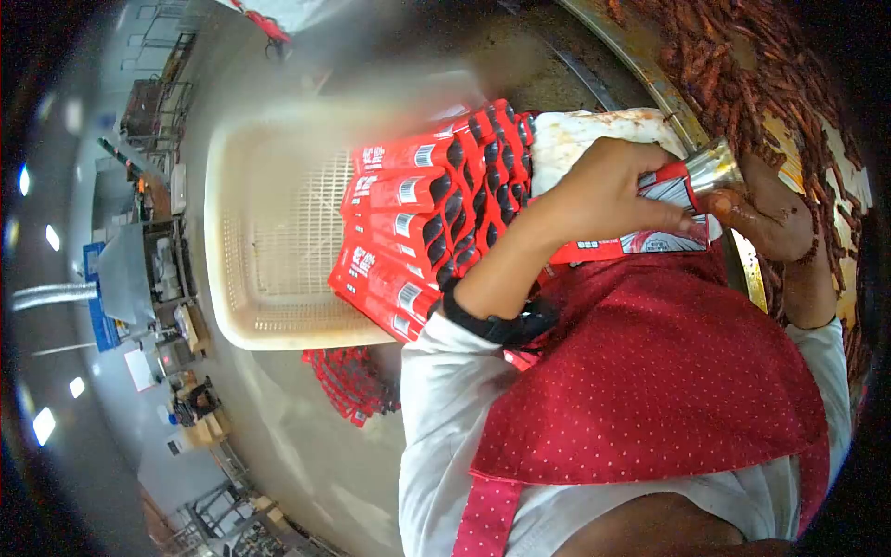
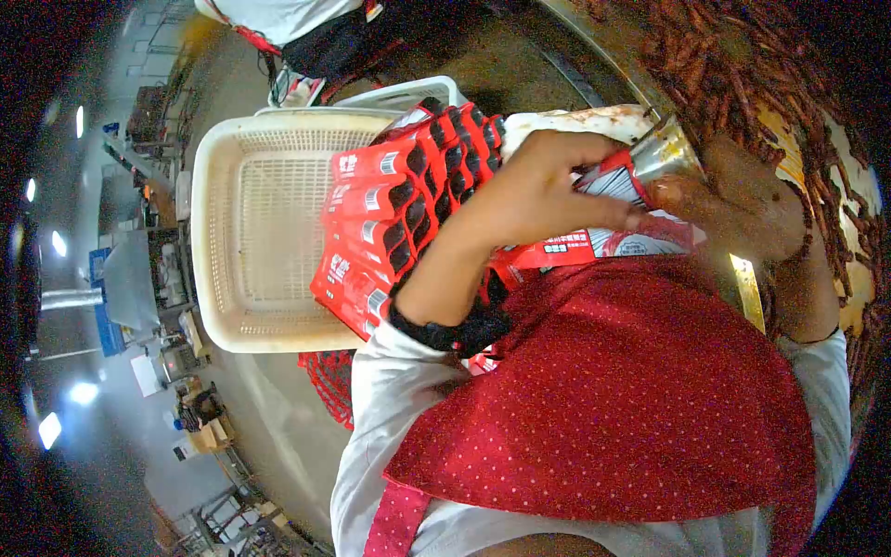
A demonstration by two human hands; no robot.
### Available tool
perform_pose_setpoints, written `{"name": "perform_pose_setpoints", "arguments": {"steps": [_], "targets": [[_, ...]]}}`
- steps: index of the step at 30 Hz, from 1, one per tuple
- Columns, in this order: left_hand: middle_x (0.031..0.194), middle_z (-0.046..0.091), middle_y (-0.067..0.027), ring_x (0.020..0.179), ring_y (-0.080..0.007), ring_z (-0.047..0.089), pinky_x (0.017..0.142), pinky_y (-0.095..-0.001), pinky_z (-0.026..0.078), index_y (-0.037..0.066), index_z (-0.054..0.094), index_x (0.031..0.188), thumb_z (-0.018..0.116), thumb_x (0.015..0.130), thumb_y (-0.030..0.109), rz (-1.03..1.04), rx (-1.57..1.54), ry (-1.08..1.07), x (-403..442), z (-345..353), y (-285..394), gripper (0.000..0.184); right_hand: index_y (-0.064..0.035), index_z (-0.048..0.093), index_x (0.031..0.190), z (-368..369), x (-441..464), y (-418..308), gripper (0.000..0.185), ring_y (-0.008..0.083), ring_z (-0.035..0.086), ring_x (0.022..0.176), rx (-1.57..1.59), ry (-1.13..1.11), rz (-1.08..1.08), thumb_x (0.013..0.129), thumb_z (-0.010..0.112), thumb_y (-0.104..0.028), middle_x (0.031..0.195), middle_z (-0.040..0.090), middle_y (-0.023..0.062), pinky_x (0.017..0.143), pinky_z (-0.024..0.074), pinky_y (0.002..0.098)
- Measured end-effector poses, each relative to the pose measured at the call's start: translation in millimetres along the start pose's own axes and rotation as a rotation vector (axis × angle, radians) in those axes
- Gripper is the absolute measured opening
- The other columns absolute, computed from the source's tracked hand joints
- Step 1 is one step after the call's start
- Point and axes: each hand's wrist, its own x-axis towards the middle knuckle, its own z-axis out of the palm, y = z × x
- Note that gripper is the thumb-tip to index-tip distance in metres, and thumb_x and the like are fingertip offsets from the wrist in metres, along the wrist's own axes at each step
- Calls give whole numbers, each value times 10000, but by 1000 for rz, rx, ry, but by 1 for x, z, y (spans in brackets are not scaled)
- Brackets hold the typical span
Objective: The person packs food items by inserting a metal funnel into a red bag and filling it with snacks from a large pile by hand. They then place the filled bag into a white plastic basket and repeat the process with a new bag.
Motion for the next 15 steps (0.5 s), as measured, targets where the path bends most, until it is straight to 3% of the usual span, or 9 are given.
{"name": "perform_pose_setpoints", "arguments": {"steps": [1,3,5,7,9,10,12,13,15], "targets": [[711,592,-94,635,-143,545,623,-271,439,16,591,772,689,642,174,37,86,1,-12,-6,5,227,9,472,1014,8,-5,7,392,141,497,611,87,181,-127,820,480,-332,808,558,83,557,402,259],[723,592,-135,665,-248,580,650,-317,452,18,592,840,603,682,190,169,162,321,-44,-15,11,234,1,446,1058,18,-8,41,429,147,527,618,697,302,-137,846,429,-372,835,569,93,565,437,273],[760,605,-131,755,-247,598,748,-335,453,-4,588,832,525,708,155,408,377,398,-81,-49,37,211,1,444,1055,2,1,11,421,163,532,611,792,282,-283,858,404,-369,851,574,101,550,443,288],[793,613,-121,794,-257,593,798,-335,436,-22,580,834,477,745,177,359,613,609,-122,-55,49,241,4,435,1086,-1,5,37,426,172,531,598,856,344,-232,865,389,-357,924,558,110,535,445,299],[812,608,-113,791,-249,580,782,-310,428,-36,575,837,537,745,143,184,774,625,-156,-69,41,205,-3,418,1134,-6,6,46,449,176,533,601,988,512,-226,860,396,-358,1057,506,119,532,446,308],[812,608,-113,791,-249,580,782,-310,428,-36,575,837,537,745,143,195,754,612,-172,-63,29,205,-44,411,1177,-14,7,51,433,187,537,619,958,373,-275,861,398,-340,1147,445,95,533,449,321],[829,599,-104,772,-213,565,755,-292,419,-36,576,834,629,688,81,-492,352,741,-195,-48,6,195,-69,419,1178,-14,11,69,415,193,538,628,1008,435,-247,861,401,-335,1141,450,85,534,454,324],[828,592,-96,760,-177,551,717,-285,421,-39,575,830,679,613,9,-475,472,629,-187,-44,5,245,-93,427,1179,-13,9,70,398,198,540,637,1055,491,-237,860,404,-331,1135,455,75,535,458,327],[857,602,-103,831,-179,554,769,-289,413,-10,596,879,669,624,31,-511,513,616,-181,-36,-12,268,-68,410,1131,-12,12,52,396,186,542,549,916,672,-102,875,337,-361,1014,554,115,499,457,306]]}}
